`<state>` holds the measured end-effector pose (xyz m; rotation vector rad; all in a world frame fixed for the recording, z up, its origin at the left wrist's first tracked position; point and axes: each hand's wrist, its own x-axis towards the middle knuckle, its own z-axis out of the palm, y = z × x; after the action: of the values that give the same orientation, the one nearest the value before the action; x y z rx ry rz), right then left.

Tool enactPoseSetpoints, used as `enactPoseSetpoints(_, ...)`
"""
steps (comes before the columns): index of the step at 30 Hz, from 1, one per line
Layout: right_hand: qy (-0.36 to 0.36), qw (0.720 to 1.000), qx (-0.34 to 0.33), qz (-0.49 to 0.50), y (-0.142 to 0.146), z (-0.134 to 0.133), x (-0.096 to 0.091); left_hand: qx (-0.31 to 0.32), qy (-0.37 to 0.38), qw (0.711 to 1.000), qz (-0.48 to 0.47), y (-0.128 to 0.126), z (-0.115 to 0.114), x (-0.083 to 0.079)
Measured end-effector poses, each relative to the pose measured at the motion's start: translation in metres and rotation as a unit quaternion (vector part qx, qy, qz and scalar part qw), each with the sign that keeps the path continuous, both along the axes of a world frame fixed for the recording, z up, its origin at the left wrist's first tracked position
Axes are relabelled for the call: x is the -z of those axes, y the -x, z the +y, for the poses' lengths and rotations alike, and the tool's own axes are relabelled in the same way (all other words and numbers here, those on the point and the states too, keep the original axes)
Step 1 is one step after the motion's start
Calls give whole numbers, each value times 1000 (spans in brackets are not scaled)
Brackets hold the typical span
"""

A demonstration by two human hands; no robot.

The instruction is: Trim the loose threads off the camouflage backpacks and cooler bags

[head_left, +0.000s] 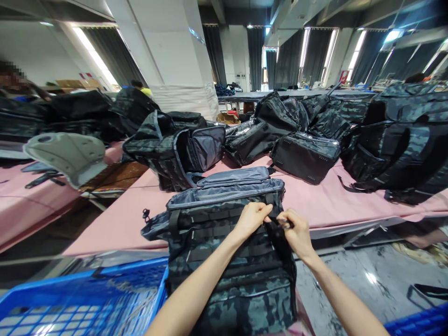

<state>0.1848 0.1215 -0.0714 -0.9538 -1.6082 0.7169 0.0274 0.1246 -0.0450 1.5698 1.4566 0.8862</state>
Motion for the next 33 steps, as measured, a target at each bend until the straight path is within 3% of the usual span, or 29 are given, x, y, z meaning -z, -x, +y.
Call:
enactPoseSetpoints(2,114,982,4,153,-5,13,-1,-3,-18,999,-30,1,-6,1)
enactPoseSetpoints(4,194,948,-13,253,-13,23,-2,-53,-87,994,-36,0,-12,-2)
enactPoseSetpoints(6,221,934,-39,279,-18,25,-3,-83,-192,978,-10,-4,-16,-7)
enactPoseSetpoints(9,209,937,-47,276,-20,21,-4,-4,-279,959,49,-15,-14,-15)
enactPoseSetpoints(12,188,949,-46,250,-21,17,-5,58,-242,963,102,-24,-6,-19)
enactPoseSetpoints(17,86,984,22,154,-27,16,-16,51,-196,974,98,-25,1,-19)
enactPoseSetpoints(23,-64,998,4,-15,-31,18,-30,65,-182,974,117,-26,-2,-27)
enactPoseSetpoints(26,-43,996,65,43,-40,24,-27,46,-145,985,82,-23,-2,-29)
enactPoseSetpoints(29,22,977,165,136,-52,30,-16,29,-66,997,-24,-19,2,-27)
enactPoseSetpoints(33,36,991,105,77,-44,24,-5,33,-21,993,-108,-20,5,-26)
